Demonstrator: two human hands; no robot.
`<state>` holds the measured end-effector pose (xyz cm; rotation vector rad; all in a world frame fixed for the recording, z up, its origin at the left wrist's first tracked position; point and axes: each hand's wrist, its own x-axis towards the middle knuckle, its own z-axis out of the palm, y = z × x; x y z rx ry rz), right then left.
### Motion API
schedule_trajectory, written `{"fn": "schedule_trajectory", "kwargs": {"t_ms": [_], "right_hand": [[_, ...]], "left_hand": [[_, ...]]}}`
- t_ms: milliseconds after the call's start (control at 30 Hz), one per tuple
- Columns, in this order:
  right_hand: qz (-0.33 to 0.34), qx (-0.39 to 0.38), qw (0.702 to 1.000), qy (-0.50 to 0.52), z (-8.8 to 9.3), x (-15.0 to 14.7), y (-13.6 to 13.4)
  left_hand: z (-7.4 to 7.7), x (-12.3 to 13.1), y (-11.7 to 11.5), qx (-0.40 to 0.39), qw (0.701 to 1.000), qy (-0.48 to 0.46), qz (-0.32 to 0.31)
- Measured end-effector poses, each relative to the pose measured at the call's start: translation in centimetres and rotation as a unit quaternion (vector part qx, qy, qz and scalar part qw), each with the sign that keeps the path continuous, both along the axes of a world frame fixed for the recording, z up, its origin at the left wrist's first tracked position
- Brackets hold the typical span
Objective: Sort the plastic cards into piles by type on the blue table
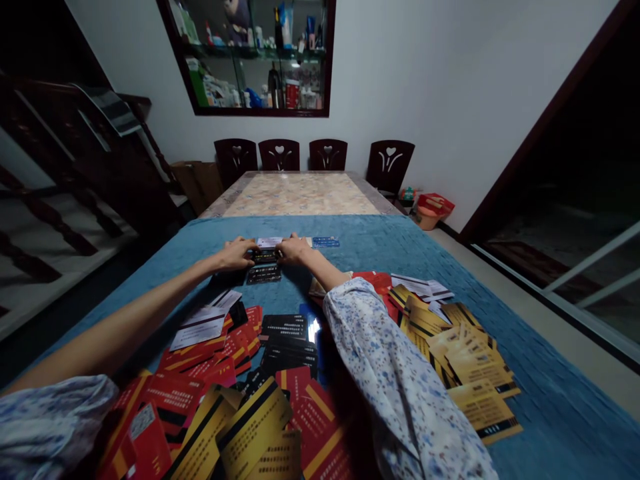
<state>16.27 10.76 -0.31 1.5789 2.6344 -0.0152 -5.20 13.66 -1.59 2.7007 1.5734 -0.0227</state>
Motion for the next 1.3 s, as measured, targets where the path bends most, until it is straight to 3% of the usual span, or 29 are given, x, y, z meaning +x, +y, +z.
{"fn": "schedule_trajectory", "kwargs": {"t_ms": [300, 867, 1300], "right_hand": [[0.018, 0.012, 1.000, -0.001, -1.0, 0.1, 1.2], [0.029, 0.030, 0.999, -0.001, -1.0, 0.1, 0.9], [0.029, 0.037, 0.999, 0.003, -0.6, -0.3, 1.0]], "left_hand": [[0.3, -0.1, 0.4, -0.019, 1.000, 0.003, -0.007], [1.1, -0.3, 0.4, -0.046, 0.997, 0.030, -0.052], [1.1, -0.4, 0.7, -0.014, 0.996, 0.037, -0.076]]}}
